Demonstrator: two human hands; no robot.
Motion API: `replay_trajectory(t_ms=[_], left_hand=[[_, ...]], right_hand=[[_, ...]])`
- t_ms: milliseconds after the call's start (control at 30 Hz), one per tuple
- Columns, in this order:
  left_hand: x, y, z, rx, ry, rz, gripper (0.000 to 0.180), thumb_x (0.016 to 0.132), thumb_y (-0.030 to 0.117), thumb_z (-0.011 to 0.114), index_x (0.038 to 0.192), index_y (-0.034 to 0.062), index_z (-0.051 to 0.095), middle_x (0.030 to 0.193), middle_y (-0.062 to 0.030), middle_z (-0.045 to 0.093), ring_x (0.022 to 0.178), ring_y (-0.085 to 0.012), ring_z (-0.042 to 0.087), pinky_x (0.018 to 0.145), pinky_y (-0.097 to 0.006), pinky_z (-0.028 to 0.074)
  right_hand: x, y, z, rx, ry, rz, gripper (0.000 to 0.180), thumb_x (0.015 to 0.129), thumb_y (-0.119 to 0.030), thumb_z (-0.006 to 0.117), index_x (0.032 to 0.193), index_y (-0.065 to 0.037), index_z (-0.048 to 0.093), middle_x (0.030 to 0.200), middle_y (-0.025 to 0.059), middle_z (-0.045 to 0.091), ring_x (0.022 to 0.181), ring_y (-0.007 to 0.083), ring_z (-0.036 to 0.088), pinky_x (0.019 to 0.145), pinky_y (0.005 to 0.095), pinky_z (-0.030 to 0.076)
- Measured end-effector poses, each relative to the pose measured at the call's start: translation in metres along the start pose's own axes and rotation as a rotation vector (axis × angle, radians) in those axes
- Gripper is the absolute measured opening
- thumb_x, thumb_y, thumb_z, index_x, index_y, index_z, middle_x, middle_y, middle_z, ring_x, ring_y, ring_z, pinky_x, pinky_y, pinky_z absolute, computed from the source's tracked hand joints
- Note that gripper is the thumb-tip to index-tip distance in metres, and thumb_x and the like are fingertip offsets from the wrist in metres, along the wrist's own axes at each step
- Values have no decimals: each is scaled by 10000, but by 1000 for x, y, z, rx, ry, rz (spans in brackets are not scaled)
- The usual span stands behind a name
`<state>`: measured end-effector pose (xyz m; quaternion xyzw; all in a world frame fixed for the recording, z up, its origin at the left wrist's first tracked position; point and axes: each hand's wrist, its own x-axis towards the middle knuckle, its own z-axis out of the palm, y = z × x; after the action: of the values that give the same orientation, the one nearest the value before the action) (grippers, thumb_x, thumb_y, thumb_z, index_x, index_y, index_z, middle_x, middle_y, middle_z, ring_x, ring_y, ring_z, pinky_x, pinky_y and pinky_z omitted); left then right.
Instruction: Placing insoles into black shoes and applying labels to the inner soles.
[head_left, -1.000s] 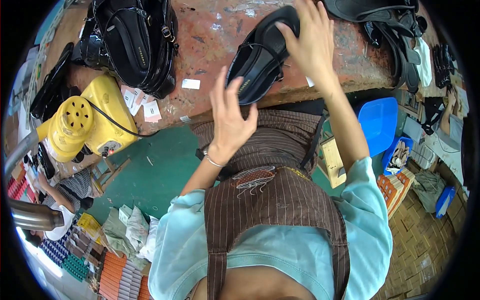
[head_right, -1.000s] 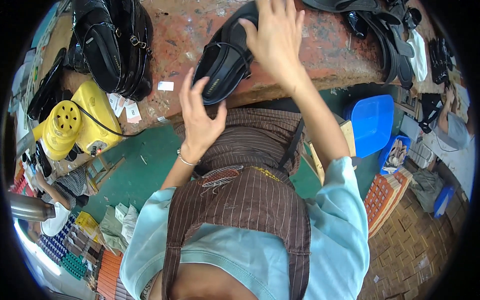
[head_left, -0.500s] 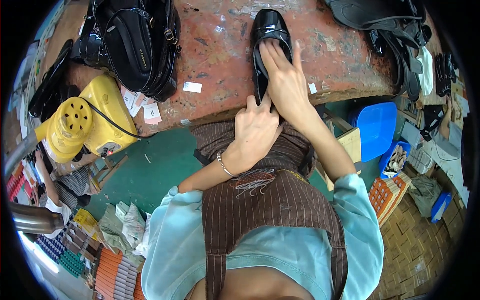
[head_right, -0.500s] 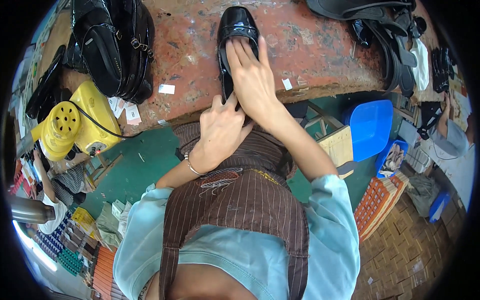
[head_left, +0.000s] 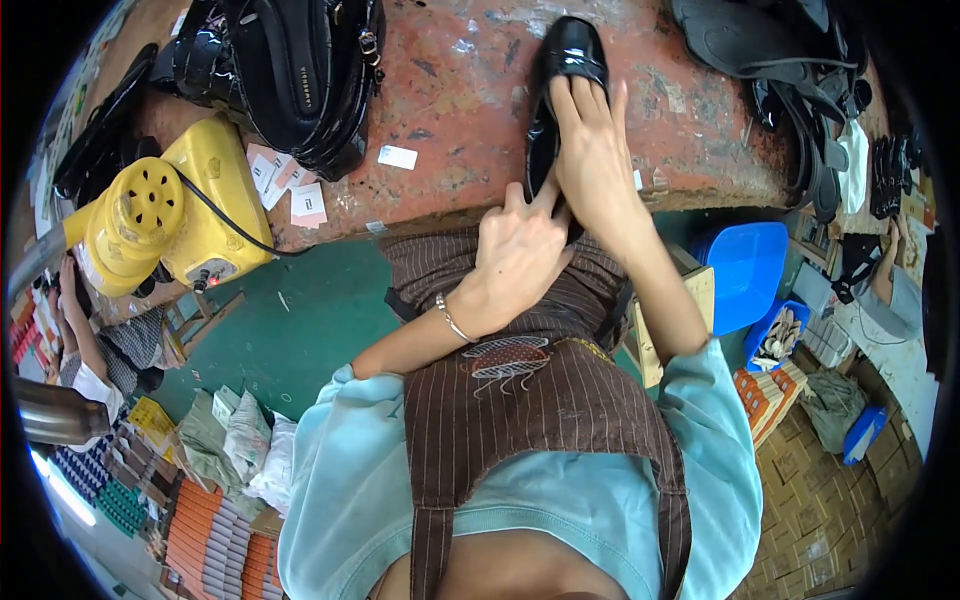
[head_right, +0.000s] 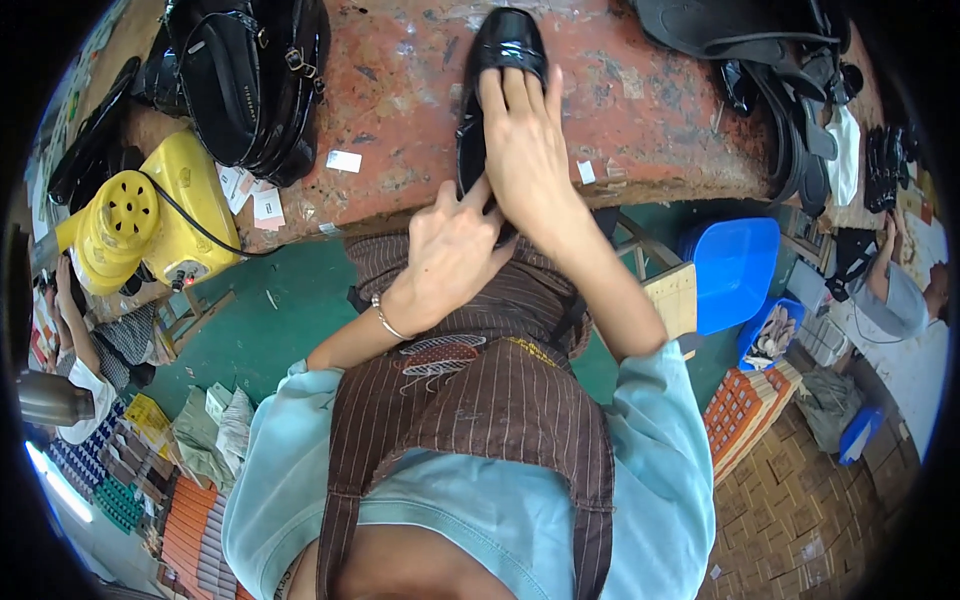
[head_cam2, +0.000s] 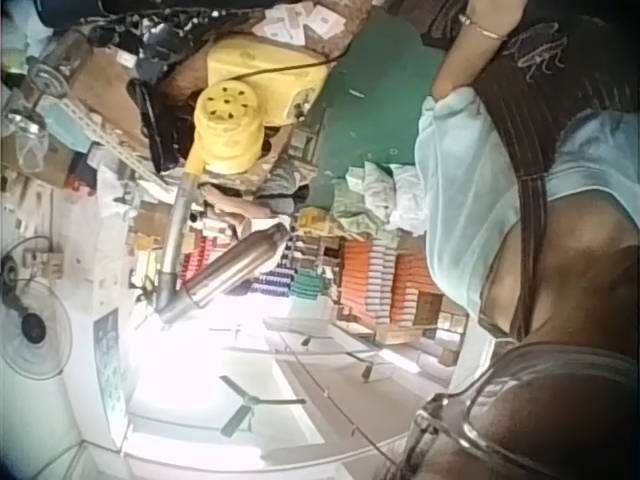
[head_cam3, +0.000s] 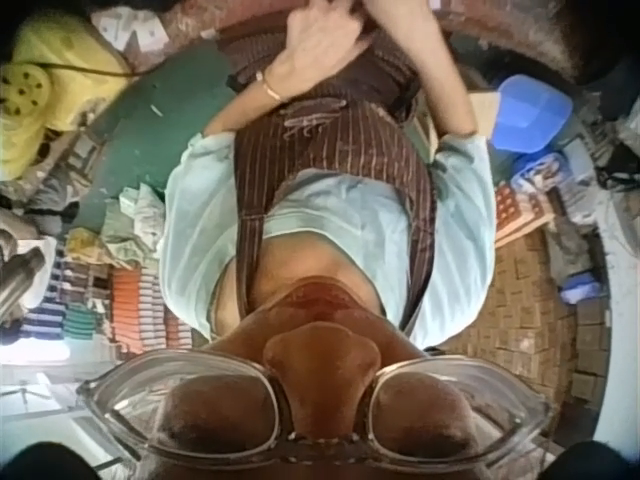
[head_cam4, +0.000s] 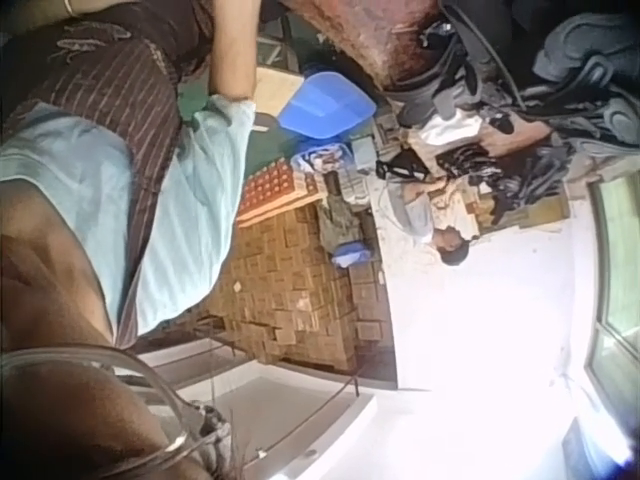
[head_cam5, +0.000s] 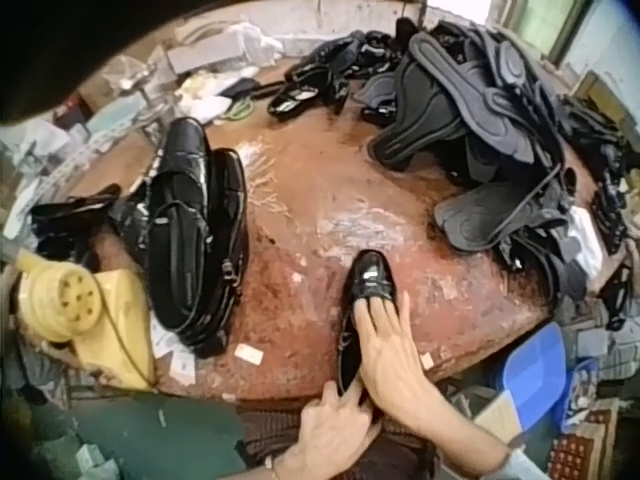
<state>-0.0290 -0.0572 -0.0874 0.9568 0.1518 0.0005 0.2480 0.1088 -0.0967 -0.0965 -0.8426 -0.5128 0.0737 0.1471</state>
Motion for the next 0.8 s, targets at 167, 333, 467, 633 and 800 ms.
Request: replay_trajectory(t_ms=[167,333,467,633,800], left_hand=[[0,2,-2,-40,-66,-4,429,683,266,812,1046,55,727,1266,-99,594,874,-310,606,618,-400,579],[1,-6,1,-18,-181,11,510,653,306,836,1050,12,708,1291,-145,568,910,-293,590,648,-349,576],[0,-1,4,-84,-9,-17,454,659,302,837,991,14,726,1213,-133,593,906,-296,589,636,-359,577],[1,-5,-1,-30,-89,23,382,683,280,810,988,60,741,1138,-85,629,880,-324,603,630,-414,576],[-1,-1,1,-38,-2,34,351,685,266,806,964,63,741,1044,-82,639,874,-335,600,630,-422,572]], right_hand=[[4,2,3,-68,0,23,527,807,2,537,1292,182,437,1199,319,555,1199,420,533,1138,619,243],[-10,-9,4,-6,122,27,552,778,34,515,1284,226,408,1198,374,541,1208,508,500,1159,592,218],[-39,-11,-4,164,-30,56,702,719,86,512,1385,198,322,1349,417,443,1341,508,387,1172,592,174],[-2,0,23,-184,78,94,474,808,-42,532,1238,149,478,1169,317,587,1184,409,556,1153,594,215],[13,10,24,-260,123,34,239,803,-28,533,1030,42,554,974,226,643,982,373,632,1149,612,192]])
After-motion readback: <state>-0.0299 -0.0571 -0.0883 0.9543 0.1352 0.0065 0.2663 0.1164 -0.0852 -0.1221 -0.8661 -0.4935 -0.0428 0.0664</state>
